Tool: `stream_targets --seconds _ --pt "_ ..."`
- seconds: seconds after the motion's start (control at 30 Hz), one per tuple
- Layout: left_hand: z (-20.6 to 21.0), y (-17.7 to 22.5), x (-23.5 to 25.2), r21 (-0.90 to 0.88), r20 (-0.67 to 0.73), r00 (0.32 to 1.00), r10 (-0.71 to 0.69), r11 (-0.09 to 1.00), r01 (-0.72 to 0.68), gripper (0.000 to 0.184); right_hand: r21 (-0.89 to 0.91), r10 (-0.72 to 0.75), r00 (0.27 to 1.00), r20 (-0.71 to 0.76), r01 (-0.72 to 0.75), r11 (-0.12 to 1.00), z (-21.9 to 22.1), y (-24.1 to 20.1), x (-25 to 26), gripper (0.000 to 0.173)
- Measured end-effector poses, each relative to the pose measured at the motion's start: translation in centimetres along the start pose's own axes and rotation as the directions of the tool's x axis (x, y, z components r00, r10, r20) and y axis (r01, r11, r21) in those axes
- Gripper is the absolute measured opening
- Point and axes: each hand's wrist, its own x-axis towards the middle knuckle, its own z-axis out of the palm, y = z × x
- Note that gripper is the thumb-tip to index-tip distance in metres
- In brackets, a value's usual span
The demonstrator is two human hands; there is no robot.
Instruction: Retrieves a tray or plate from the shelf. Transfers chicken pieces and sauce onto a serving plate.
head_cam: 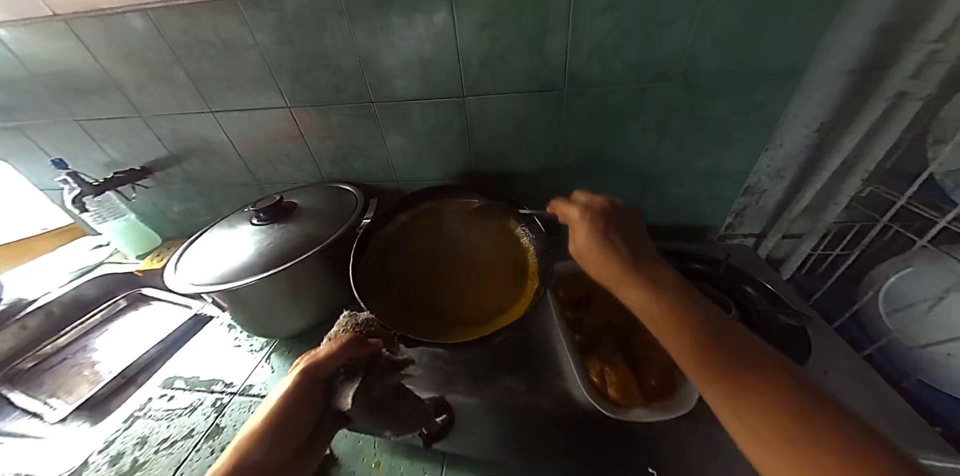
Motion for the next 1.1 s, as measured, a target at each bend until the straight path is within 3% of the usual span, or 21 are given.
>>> stream_targets --seconds 0.17,0.3,0.73,1.1 --pt "1.3 0.0 -1.8 0.006 0.018 1.000 0.025 1.000 -0.025 0.021 0.005 -0.072 0.970 0.232 0.073 0.997 -0.9 2.1 3.9 0.024" --pt "1.8 -0.3 -2.4 0.062 0.027 0.997 0.076 0.995 -0.078 0.018 -0.042 -0.060 0.948 0.312 0.077 0.996 -0.9 3.5 4.5 0.023" --pt "4.9 0.9 -4.3 0.259 -0.058 0.989 0.138 0.959 -0.118 0.012 0.115 -0.092 0.961 0.262 0.063 0.991 1.2 8.4 3.6 0.025" --pt "11.4 1.4 -6.8 0.378 -0.179 0.949 0.258 0.909 -0.176 0.012 0.212 -0.094 0.981 0.168 0.057 0.976 2.6 12.0 2.9 0.024"
